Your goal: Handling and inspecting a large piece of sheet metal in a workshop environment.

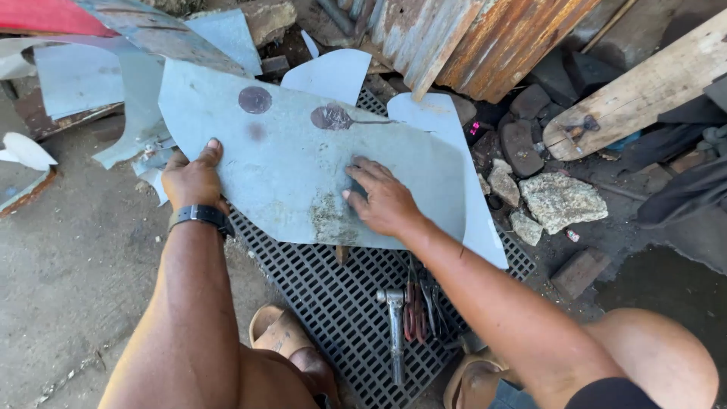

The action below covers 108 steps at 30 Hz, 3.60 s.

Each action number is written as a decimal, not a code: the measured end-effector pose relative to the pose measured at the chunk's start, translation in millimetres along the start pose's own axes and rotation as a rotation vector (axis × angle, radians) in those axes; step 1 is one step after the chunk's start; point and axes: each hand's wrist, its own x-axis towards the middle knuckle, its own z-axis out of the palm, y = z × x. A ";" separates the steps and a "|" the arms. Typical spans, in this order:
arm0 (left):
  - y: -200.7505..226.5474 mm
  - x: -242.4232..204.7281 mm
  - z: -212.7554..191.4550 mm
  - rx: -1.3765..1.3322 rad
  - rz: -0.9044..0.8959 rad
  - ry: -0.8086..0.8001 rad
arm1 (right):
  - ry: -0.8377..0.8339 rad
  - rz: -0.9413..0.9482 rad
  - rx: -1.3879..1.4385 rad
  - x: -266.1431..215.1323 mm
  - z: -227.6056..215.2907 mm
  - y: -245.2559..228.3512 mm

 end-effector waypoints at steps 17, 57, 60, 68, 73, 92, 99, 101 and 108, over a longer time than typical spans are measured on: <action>31.1 -19.1 -34.3 0.061 0.340 0.142 | -0.291 0.008 -0.227 9.3 65.1 -35.9; 43.7 -2.0 -44.0 -0.065 0.447 0.146 | -0.345 0.086 -0.126 -0.3 51.5 -70.0; 77.1 -35.3 -44.6 0.117 0.636 0.108 | -0.396 0.034 -0.133 15.3 60.7 -65.7; 89.1 -41.1 -54.5 0.371 0.905 0.287 | -0.396 0.007 -0.036 23.5 54.9 -58.9; 63.8 9.9 -98.1 -0.214 0.528 0.154 | -0.267 -0.038 0.261 -20.8 -18.2 -11.4; 20.0 40.8 -90.8 -0.047 0.678 0.145 | 0.188 1.167 0.554 -86.5 -60.3 56.4; 85.4 -19.3 -59.0 -0.082 1.040 0.152 | 0.410 1.168 0.552 -84.2 -58.2 85.9; 27.0 46.6 -87.3 -0.239 0.598 0.263 | 0.402 1.126 0.666 -84.6 -78.1 85.9; -49.2 121.5 -124.9 1.729 -0.003 -0.186 | 0.340 0.964 0.625 -108.0 -114.8 134.0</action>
